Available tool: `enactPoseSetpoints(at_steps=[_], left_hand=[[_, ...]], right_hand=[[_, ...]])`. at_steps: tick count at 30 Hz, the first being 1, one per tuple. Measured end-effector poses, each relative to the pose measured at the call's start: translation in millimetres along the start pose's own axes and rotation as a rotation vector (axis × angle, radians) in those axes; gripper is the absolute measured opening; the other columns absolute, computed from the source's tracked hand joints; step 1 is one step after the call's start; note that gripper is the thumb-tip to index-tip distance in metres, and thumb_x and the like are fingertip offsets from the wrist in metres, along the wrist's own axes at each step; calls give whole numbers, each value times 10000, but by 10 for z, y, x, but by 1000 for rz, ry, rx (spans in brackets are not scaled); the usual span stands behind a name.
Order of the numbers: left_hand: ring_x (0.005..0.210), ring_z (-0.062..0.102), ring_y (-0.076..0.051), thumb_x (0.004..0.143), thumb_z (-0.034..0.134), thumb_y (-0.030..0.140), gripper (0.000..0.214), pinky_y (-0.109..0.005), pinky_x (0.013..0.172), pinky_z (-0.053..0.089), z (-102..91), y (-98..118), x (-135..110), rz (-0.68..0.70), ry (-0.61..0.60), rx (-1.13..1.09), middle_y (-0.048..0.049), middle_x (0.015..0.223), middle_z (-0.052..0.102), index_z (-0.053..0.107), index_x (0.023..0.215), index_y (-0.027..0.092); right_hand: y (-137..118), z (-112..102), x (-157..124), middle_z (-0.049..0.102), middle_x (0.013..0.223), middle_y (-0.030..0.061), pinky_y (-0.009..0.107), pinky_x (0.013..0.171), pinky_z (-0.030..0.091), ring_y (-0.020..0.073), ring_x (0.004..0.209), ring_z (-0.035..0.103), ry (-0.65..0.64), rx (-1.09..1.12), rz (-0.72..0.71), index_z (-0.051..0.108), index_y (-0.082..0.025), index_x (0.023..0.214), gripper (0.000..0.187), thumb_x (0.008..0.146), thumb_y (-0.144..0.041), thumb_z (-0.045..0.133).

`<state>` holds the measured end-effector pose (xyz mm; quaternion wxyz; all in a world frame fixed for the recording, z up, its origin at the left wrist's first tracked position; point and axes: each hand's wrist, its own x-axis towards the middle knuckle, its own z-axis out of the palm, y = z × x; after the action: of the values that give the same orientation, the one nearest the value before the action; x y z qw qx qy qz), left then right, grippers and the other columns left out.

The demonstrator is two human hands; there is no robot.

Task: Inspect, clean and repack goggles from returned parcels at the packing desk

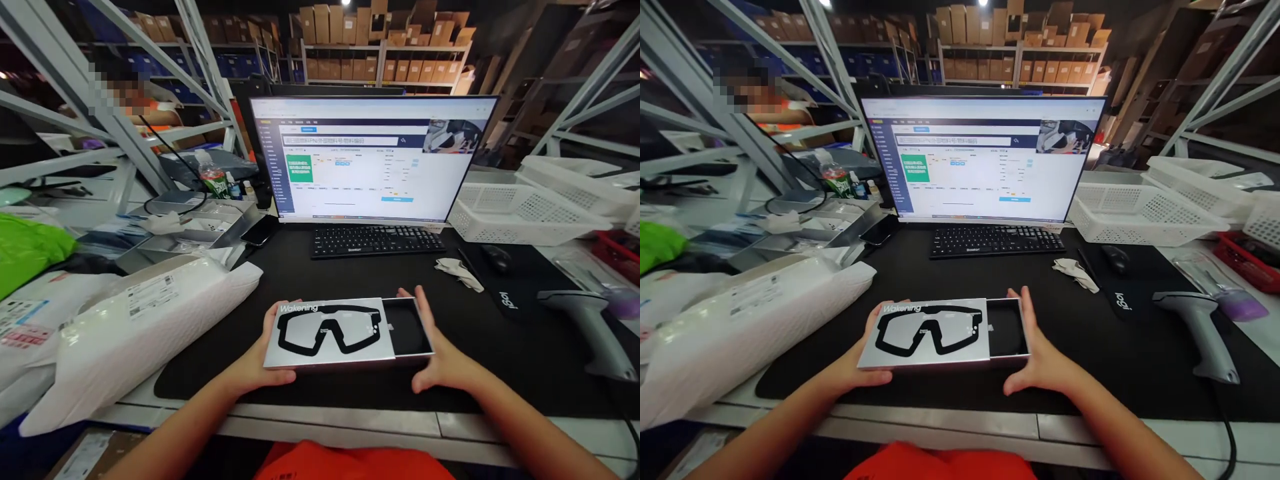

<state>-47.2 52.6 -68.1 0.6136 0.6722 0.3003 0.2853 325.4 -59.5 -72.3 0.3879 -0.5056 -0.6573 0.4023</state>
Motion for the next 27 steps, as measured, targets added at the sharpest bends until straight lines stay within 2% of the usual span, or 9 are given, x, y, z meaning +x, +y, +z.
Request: enactPoseSetpoints(at_steps=[4,6,9,12,15,17,20,23,27], left_hand=[[1547,186,-384,652,879,477,1121,-602,1235,202,116,57,64,52,-69,101,-127,1675,66,116,1470,402],[1538,207,-388,653,877,469,1112,-596,1227,233,137,86,91,45,-65,89,-127,1668,80,119,1464,401],[1483,322,-406,616,888,482,1141,-598,1205,281,125,118,121,31,-2,67,-141,1606,238,131,1463,381],[1406,426,-423,564,895,526,1166,-605,1186,320,33,172,139,45,83,76,-130,1509,388,185,1475,369],[1422,395,-453,516,900,567,1159,-627,1208,277,-148,289,155,111,157,155,-121,1533,386,285,1476,359],[1443,363,-470,506,911,548,1141,-634,1213,273,-267,421,176,162,186,248,-106,1560,378,340,1476,357],[1444,379,-455,529,922,480,1138,-593,1201,344,-317,724,229,206,163,413,-63,1568,408,345,1505,388],[1446,398,-411,594,906,480,1146,-548,1223,331,-154,1116,328,183,61,695,-75,1610,368,299,1558,357],[1511,305,-362,672,844,536,1187,-517,1252,283,243,1514,568,244,-108,913,-137,1656,282,180,1618,265]], right_hand=[[-62,362,142,-266,1646,230,582,1223,18,334,1550,-153,-145,86,-10,-509,-216,1407,1729,465,-854,793],[-95,397,209,-299,1635,222,584,1222,26,334,1548,-162,-156,107,-15,-516,-227,1399,1721,478,-839,802],[-132,327,272,-298,1639,213,596,1222,40,342,1550,-154,-155,76,-52,-501,-260,1415,1694,511,-801,826],[-160,201,282,-249,1662,193,618,1221,100,354,1562,-84,-66,46,-171,-439,-321,1466,1610,588,-737,844],[-173,60,243,-148,1689,155,625,1218,180,360,1570,58,122,-9,-284,-310,-393,1533,1484,667,-601,877],[-169,-20,200,-47,1694,137,621,1216,232,365,1556,163,206,-66,-272,-178,-405,1583,1389,698,-513,887],[-166,-62,154,53,1673,131,606,1197,317,391,1511,285,198,-110,-209,19,-379,1621,1242,720,-492,867],[-219,2,155,46,1679,131,619,1204,298,429,1522,230,121,-209,-207,47,-349,1630,1256,696,-524,869],[-341,110,180,13,1706,112,629,1225,238,410,1557,102,41,-473,-202,-11,-337,1631,1277,710,-494,859]])
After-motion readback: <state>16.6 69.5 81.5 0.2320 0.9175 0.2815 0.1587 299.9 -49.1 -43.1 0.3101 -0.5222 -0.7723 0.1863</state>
